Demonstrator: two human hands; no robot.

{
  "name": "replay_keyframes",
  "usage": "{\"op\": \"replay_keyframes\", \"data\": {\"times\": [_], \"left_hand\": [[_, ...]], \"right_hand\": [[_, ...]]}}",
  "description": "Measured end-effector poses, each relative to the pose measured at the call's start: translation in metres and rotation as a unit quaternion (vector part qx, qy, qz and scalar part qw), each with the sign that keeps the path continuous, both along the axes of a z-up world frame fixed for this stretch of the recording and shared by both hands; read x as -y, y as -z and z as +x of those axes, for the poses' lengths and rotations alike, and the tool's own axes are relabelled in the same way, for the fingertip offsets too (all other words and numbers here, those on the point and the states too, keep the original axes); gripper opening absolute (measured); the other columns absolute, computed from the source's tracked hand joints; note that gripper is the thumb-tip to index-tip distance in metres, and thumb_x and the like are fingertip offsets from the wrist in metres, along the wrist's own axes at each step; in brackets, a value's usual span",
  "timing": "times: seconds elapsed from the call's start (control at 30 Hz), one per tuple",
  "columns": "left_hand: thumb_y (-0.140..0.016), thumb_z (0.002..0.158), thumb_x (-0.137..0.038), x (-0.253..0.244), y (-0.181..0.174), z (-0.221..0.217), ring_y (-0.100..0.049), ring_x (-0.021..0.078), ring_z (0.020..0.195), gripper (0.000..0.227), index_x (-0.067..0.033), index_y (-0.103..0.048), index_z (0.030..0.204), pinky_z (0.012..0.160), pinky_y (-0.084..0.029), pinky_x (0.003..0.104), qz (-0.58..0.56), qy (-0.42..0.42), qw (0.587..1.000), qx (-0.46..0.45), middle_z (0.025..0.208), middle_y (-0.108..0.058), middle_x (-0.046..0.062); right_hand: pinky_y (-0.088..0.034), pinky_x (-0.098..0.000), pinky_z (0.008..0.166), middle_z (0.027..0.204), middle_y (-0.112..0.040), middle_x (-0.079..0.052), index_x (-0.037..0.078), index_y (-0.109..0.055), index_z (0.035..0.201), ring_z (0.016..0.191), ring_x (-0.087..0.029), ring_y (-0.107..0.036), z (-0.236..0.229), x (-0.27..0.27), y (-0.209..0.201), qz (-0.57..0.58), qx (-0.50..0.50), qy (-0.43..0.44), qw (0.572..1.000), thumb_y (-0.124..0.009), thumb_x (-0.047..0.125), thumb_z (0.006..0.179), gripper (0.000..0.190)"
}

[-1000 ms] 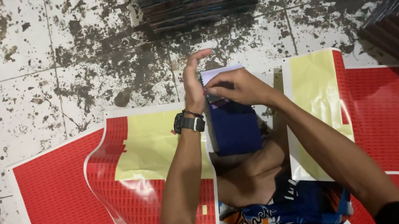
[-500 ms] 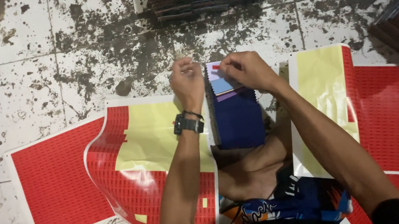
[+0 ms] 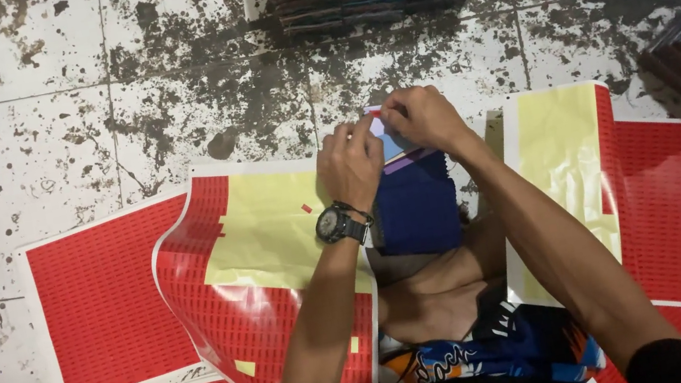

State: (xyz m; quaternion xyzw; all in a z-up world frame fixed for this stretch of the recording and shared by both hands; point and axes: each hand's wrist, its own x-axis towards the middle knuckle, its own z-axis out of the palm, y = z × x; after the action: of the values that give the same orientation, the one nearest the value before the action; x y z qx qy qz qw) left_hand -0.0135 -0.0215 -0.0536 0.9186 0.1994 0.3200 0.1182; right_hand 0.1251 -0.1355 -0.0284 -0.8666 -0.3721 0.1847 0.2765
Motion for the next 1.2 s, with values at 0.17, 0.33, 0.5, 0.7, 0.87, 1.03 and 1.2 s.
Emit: {"op": "replay_keyframes", "data": {"times": [0.17, 0.33, 0.5, 0.7, 0.87, 1.03, 1.2], "left_hand": [[-0.061, 0.083, -0.024, 0.003, -0.011, 0.002, -0.068, 0.0217, 0.074, 0.028, -0.0314, -0.076, 0.105, 0.060, -0.056, 0.036, 0.088, -0.026, 0.995, -0.031, 0.083, -0.064, -0.002], [-0.059, 0.082, -0.026, 0.005, -0.005, 0.003, -0.063, 0.0240, 0.075, 0.030, -0.0334, -0.075, 0.105, 0.063, -0.053, 0.039, 0.121, -0.049, 0.990, -0.050, 0.081, -0.061, 0.000], [-0.064, 0.082, -0.022, 0.003, -0.001, 0.008, -0.065, 0.0244, 0.081, 0.029, -0.0267, -0.075, 0.108, 0.068, -0.055, 0.042, 0.114, -0.010, 0.992, -0.054, 0.085, -0.063, 0.002], [-0.064, 0.081, -0.022, 0.001, -0.013, 0.005, -0.066, 0.0230, 0.083, 0.029, -0.0271, -0.074, 0.107, 0.069, -0.057, 0.042, 0.062, 0.006, 0.997, -0.049, 0.087, -0.063, -0.002], [-0.059, 0.086, -0.012, -0.008, -0.029, -0.003, -0.068, 0.0301, 0.082, 0.030, -0.0174, -0.068, 0.114, 0.067, -0.057, 0.045, -0.110, 0.046, 0.992, 0.029, 0.091, -0.063, 0.004], [-0.050, 0.091, -0.009, -0.022, -0.025, -0.002, -0.065, 0.0312, 0.094, 0.033, -0.0183, -0.066, 0.118, 0.087, -0.054, 0.047, -0.294, 0.162, 0.941, 0.047, 0.105, -0.065, 0.004], [-0.056, 0.091, -0.013, -0.033, -0.015, -0.005, -0.071, 0.0225, 0.087, 0.022, -0.0202, -0.074, 0.101, 0.093, -0.048, 0.036, -0.287, 0.263, 0.918, -0.080, 0.091, -0.074, -0.001]], "right_hand": [[-0.060, -0.0539, 0.079, 0.088, -0.077, -0.016, 0.013, -0.079, 0.101, 0.091, -0.042, -0.074, -0.003, -0.008, 0.009, -0.058, 0.012, 0.013, 0.998, -0.065, 0.027, 0.092, 0.021], [-0.061, -0.0540, 0.081, 0.089, -0.078, -0.010, 0.017, -0.079, 0.102, 0.093, -0.040, -0.074, 0.001, 0.001, -0.003, -0.074, 0.006, 0.055, 0.996, -0.072, 0.030, 0.085, 0.022], [-0.057, -0.0460, 0.080, 0.098, -0.071, -0.007, 0.018, -0.080, 0.101, 0.094, -0.031, -0.072, 0.000, 0.011, -0.018, -0.020, 0.306, -0.036, 0.951, -0.076, 0.017, 0.089, 0.013], [-0.050, -0.0329, 0.074, 0.085, -0.065, 0.007, 0.028, -0.073, 0.080, 0.083, -0.016, -0.064, 0.005, 0.018, 0.018, 0.105, 0.511, -0.043, 0.852, -0.078, 0.022, 0.083, 0.008], [-0.052, -0.0366, 0.073, 0.093, -0.065, 0.001, 0.019, -0.071, 0.081, 0.088, -0.023, -0.065, -0.005, 0.031, 0.000, 0.147, 0.454, -0.097, 0.874, -0.076, 0.015, 0.088, 0.009], [-0.058, -0.0426, 0.082, 0.103, -0.073, -0.009, 0.009, -0.071, 0.086, 0.104, -0.034, -0.071, -0.016, 0.051, -0.050, 0.042, 0.220, -0.218, 0.950, -0.076, 0.010, 0.081, 0.008], [-0.055, -0.0539, 0.096, 0.118, -0.064, -0.015, 0.006, -0.055, 0.115, 0.118, -0.040, -0.063, -0.019, 0.044, -0.080, -0.118, 0.158, -0.280, 0.940, -0.079, 0.017, 0.073, 0.049]]}}
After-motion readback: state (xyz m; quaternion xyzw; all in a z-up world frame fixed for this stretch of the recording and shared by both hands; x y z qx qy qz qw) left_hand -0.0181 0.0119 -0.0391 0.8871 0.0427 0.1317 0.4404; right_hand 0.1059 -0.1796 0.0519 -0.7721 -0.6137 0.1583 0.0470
